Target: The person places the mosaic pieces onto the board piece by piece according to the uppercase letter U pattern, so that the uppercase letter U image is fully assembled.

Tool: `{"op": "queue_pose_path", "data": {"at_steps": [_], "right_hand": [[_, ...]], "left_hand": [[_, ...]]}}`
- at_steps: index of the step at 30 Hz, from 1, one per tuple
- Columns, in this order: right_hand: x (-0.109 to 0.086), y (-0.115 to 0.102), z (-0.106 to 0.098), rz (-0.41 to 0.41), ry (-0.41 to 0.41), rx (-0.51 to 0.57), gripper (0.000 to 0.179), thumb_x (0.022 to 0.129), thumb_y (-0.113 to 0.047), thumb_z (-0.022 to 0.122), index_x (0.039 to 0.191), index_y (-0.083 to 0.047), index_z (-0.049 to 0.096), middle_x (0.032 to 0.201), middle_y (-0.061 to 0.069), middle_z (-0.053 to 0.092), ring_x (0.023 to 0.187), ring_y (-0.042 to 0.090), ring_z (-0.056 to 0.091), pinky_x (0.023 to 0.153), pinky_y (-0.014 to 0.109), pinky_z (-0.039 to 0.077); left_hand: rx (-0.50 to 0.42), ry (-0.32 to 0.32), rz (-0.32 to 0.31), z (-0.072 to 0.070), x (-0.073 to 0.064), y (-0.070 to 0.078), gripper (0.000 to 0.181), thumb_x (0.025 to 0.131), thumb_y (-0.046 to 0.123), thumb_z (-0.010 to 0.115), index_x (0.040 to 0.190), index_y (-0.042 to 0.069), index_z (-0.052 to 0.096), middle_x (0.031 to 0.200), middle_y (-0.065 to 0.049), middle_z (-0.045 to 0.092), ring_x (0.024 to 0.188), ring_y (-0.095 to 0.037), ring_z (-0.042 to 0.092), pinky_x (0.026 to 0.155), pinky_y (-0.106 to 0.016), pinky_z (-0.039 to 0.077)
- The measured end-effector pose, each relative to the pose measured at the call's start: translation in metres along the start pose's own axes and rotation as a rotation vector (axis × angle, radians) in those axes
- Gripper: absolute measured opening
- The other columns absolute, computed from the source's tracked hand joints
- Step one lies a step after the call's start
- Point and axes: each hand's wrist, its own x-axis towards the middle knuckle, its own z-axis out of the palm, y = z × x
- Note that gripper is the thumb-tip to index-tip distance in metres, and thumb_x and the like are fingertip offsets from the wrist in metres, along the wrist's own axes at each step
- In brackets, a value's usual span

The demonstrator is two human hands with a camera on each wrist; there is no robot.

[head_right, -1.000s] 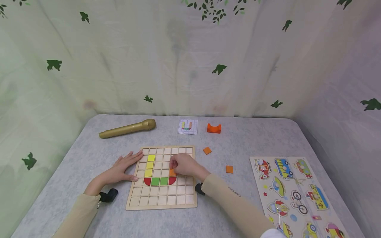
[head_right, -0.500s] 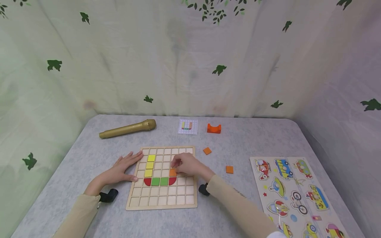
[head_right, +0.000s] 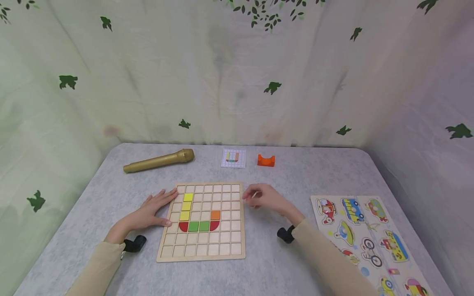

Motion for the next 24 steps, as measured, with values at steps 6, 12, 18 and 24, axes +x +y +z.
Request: {"op": "queue_pose_path", "data": {"at_steps": [6,12,18,24], "right_hand": [[-0.029,0.019,-0.032,0.035,0.045,0.013,0.022,0.093,-0.010,0.061,0.107,0.008,0.061,0.099,0.020,0.059,0.082,0.029,0.057,0.071,0.034,0.053],[-0.054,0.035,-0.055,0.104,0.103,0.007,0.023,0.092,-0.010,0.060,0.108,0.007,0.060,0.103,0.022,0.059,0.085,0.028,0.059,0.075,0.034,0.053],[-0.067,0.046,-0.067,0.142,0.131,-0.021,0.023,0.091,-0.007,0.060,0.108,0.008,0.061,0.103,0.019,0.060,0.084,0.025,0.059,0.070,0.033,0.053],[-0.072,0.051,-0.068,0.113,0.110,-0.058,0.020,0.087,0.001,0.062,0.106,0.007,0.062,0.100,0.017,0.061,0.081,0.025,0.058,0.067,0.031,0.053]], "left_hand": [[0.000,-0.004,0.000,0.001,0.000,0.000,0.097,0.078,0.042,0.075,0.151,0.004,0.024,0.157,-0.017,0.016,0.141,-0.044,0.001,0.107,-0.063,-0.007],[0.005,0.000,0.006,0.001,0.001,0.000,0.096,0.079,0.042,0.075,0.151,0.004,0.025,0.157,-0.017,0.017,0.141,-0.045,0.001,0.107,-0.064,-0.006],[0.010,0.006,0.009,0.001,0.002,-0.001,0.096,0.079,0.042,0.075,0.151,0.004,0.025,0.157,-0.016,0.018,0.141,-0.045,0.002,0.106,-0.064,-0.005],[0.013,0.008,0.011,0.000,0.001,0.000,0.096,0.078,0.042,0.076,0.151,0.003,0.025,0.156,-0.017,0.018,0.141,-0.045,0.003,0.106,-0.064,-0.005]]}}
